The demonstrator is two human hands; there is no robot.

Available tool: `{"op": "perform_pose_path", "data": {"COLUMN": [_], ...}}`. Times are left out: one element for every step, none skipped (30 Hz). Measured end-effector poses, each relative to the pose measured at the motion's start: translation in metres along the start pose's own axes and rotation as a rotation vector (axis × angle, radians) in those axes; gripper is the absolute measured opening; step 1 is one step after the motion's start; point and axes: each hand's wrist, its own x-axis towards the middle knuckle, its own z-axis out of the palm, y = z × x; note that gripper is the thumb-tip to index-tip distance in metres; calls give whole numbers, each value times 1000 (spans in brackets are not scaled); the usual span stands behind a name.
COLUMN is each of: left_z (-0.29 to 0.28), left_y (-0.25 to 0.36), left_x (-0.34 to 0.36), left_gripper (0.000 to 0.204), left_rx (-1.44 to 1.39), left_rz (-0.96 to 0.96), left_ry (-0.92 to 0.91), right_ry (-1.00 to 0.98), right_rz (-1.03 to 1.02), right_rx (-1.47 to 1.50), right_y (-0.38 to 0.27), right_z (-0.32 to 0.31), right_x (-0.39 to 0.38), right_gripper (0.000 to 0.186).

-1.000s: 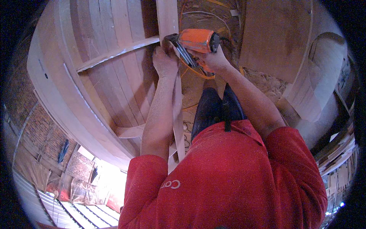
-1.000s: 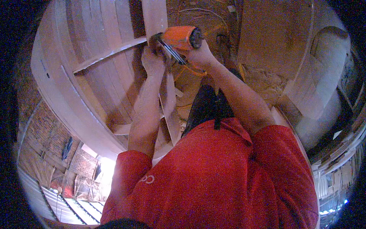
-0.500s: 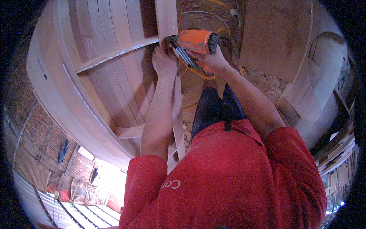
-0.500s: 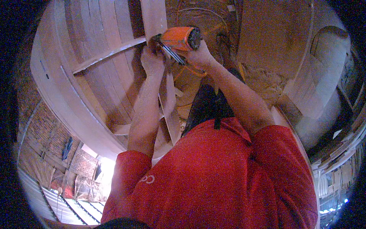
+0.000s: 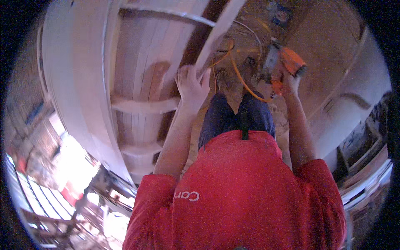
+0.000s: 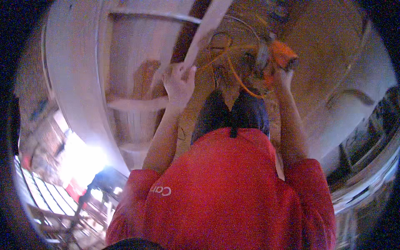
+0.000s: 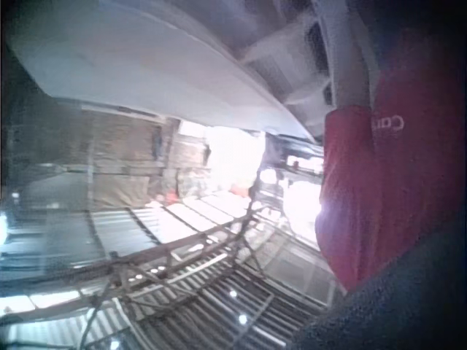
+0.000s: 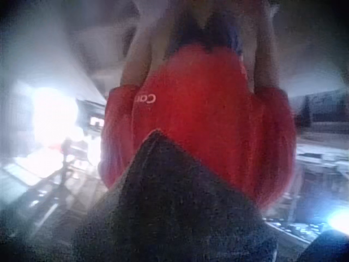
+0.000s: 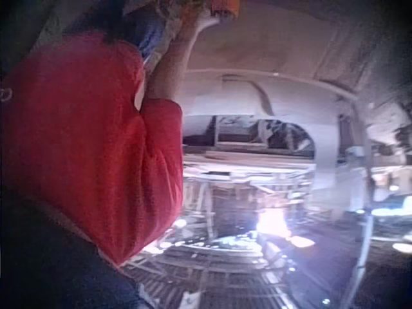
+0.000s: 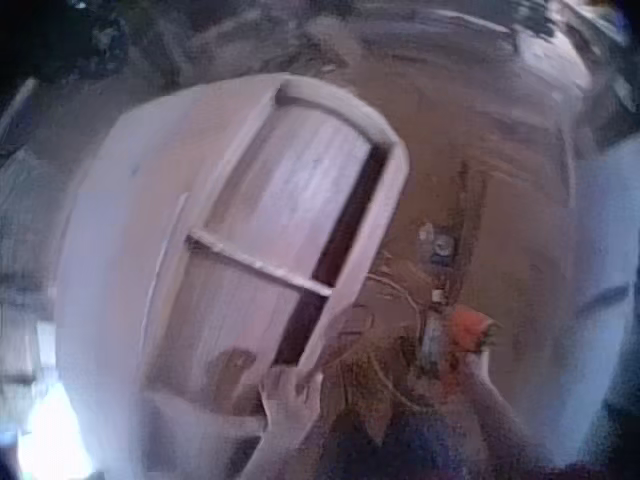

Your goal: The person places wooden planks onto a curved wooden frame and secures them with a nail gun.

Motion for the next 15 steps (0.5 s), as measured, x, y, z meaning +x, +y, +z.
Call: {"op": "perform_pose_path", "data": {"left_z": [-8,-16,-29,-39,-50,-58,-65,-69,-76,-81,-86,-88,-90,-82,-72], "left_y": [-1,-7,-16,-23,-29,-39,-52,-80,-88,-95,-104,-119,-136,-148,-157], "left_x": [-24,-50,-79,-106,-132,-164,-195,-219,-227,-233,-242,-255,-266,-268,-264], "left_gripper": [27,27,23,19,19,17,16,19,19,21,23,23,25,28,28], "left_rx": [-59,-48,-14,12,21,39,53,81,70,108,148,139,159,150,124], "left_rz": [-4,-53,-42,-27,-62,-118,-166,-109,-115,-203,-287,-283,-256,-209,-187], "left_ry": [-8,14,-8,-31,-19,10,36,23,32,51,67,71,70,70,73], "right_ry": [5,51,91,72,62,31,93,155,154,99,47,53,40,61,82], "right_rz": [20,-21,-51,-108,-164,-164,-144,-137,-150,-160,-166,-175,-48,-6,39], "right_rx": [-156,-70,23,1,-14,-27,48,137,128,155,185,185,266,308,353], "right_y": [16,22,25,22,21,22,21,6,3,-1,-1,-7,-23,-21,-15], "right_z": [-26,-38,-47,-61,-69,-67,-68,-57,-58,-60,-62,-45,-8,-5,-1], "right_x": [15,18,13,17,15,0,-12,-17,-24,-32,-45,-75,-119,-134,-147], "right_gripper": [24,22,20,18,16,16,12,9,9,8,9,9,9,10,11]}}
